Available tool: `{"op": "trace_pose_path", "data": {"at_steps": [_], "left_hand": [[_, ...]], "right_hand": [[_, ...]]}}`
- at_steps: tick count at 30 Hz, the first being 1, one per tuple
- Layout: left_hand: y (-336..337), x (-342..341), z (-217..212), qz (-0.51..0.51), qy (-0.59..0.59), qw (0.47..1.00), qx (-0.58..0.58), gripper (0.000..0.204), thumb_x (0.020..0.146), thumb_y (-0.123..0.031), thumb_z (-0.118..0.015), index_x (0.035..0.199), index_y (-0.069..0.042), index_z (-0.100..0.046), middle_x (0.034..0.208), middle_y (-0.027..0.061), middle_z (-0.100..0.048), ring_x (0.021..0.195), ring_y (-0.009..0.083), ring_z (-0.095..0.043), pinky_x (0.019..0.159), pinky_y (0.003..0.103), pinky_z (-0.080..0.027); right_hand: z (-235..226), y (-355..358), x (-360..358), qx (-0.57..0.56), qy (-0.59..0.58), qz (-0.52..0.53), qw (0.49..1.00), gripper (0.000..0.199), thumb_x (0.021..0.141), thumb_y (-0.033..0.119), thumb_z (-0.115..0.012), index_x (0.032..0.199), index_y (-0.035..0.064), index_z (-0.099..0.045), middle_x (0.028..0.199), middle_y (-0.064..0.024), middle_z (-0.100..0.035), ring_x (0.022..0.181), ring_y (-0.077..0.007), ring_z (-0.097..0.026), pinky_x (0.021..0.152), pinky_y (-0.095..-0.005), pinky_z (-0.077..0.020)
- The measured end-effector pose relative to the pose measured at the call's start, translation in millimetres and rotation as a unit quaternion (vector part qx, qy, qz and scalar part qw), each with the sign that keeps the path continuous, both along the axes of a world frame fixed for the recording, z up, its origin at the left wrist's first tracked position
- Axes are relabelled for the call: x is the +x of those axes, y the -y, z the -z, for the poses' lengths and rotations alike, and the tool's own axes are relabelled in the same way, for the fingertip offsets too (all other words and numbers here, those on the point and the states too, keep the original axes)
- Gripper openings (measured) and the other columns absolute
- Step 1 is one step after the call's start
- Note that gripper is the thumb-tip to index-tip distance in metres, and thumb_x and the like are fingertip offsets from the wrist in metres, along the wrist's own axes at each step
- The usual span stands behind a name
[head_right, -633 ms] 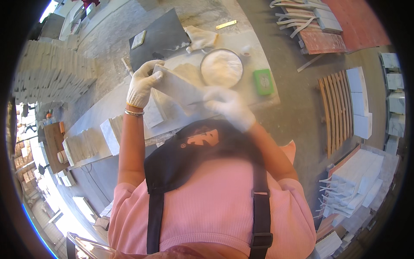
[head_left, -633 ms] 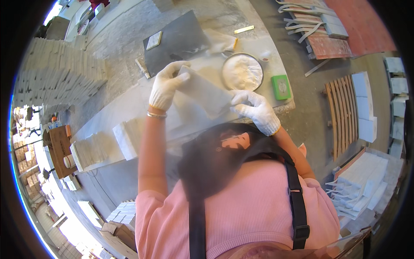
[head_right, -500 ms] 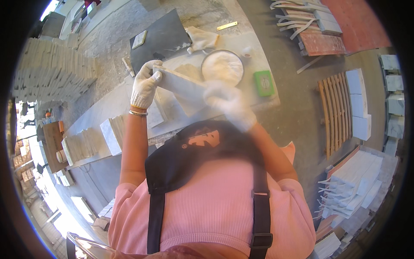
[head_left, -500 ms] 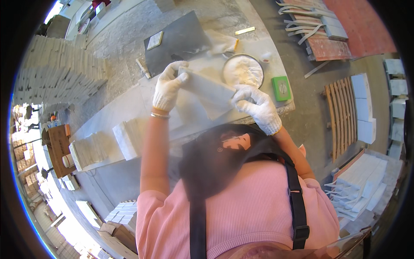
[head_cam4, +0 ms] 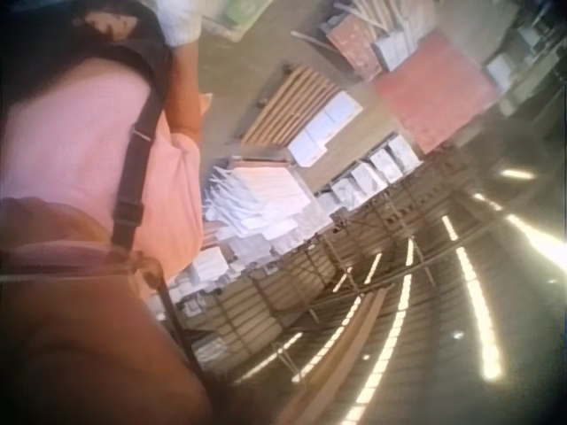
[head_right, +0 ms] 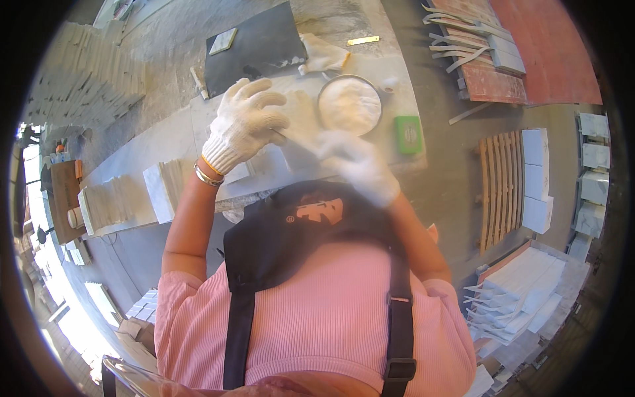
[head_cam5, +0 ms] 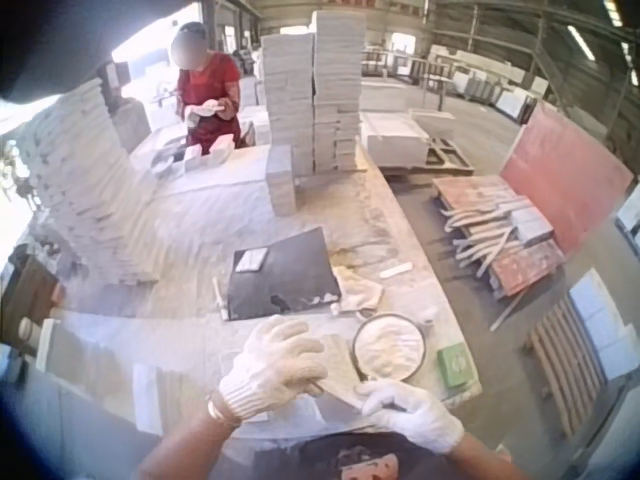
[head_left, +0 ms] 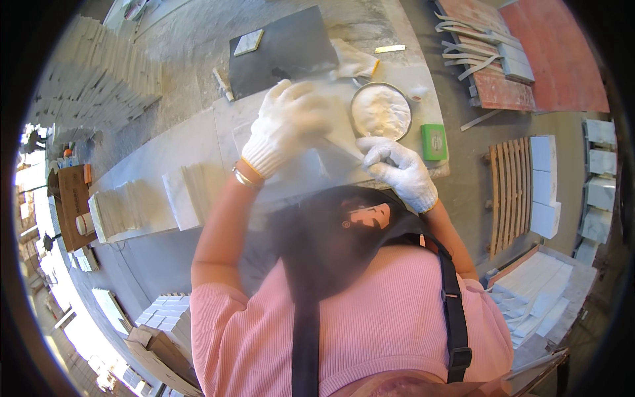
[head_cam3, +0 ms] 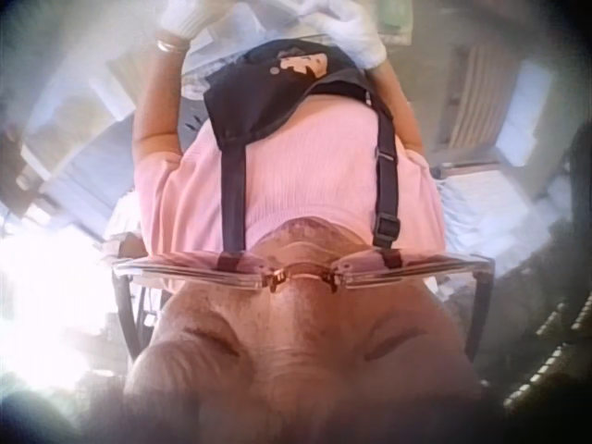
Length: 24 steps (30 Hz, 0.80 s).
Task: The person repeatedly smooths the edges and surfaces of small rectangular tiles using a green abrasive block and a metal scraper. They handle each tile one at a time, turning it over to work different sides, then place it back on the workbench.
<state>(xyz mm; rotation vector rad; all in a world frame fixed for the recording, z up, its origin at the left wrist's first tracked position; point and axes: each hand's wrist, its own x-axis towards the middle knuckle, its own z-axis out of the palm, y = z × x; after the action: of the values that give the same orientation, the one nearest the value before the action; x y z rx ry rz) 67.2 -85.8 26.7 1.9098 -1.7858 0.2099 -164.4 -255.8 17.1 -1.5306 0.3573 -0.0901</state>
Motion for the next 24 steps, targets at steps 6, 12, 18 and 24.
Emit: {"op": "trace_pose_path", "data": {"at_steps": [6,12,18,24], "left_hand": [[3.8,-2.2,6.8,0.016,-0.016,0.998,0.050,0.025,0.068,-0.022,-0.083,0.092,-0.023,-0.073,0.092,-0.0005,-0.069,0.102,0.0235,-0.065,0.107,0.052,-0.043],[15.6,-0.6,4.0,0.034,-0.040,0.998,0.030,0.023,0.069,-0.019,-0.081,0.091,-0.023,-0.074,0.090,0.0005,-0.069,0.102,0.0229,-0.065,0.108,0.052,-0.042],[13.2,-1.9,4.8,0.012,-0.014,1.000,0.008,0.025,0.067,-0.019,-0.082,0.091,-0.025,-0.076,0.089,-0.0011,-0.070,0.107,0.0223,-0.065,0.110,0.054,-0.041],[10.5,-2.7,12.6,0.009,-0.049,0.999,0.002,0.030,0.063,-0.019,-0.085,0.090,-0.025,-0.076,0.091,-0.0022,-0.071,0.109,0.0217,-0.065,0.111,0.054,-0.041]], "right_hand": [[-8.4,18.1,-2.4,-0.007,-0.015,0.051,0.999,0.006,0.095,0.002,-0.066,0.100,0.0041,-0.069,0.138,-0.0184,-0.062,0.108,-0.0159,-0.065,0.089,-0.0274,-0.0518],[-22.8,29.6,16.6,-0.141,-0.011,0.021,0.990,0.014,0.093,0.001,-0.070,0.107,0.0018,-0.073,0.118,-0.0096,-0.074,0.097,-0.0154,-0.068,0.086,-0.0285,-0.0540],[-23.7,29.3,49.3,-0.289,0.102,-0.089,0.948,0.025,0.091,0.003,-0.073,0.116,0.0034,-0.077,0.103,-0.0079,-0.077,0.096,-0.0155,-0.070,0.089,-0.0302,-0.0541],[-30.6,31.6,34.3,-0.358,0.075,-0.118,0.923,0.027,0.087,0.000,-0.073,0.113,0.0044,-0.077,0.100,-0.0112,-0.077,0.092,-0.0220,-0.073,0.087,-0.0325,-0.0557]]}}
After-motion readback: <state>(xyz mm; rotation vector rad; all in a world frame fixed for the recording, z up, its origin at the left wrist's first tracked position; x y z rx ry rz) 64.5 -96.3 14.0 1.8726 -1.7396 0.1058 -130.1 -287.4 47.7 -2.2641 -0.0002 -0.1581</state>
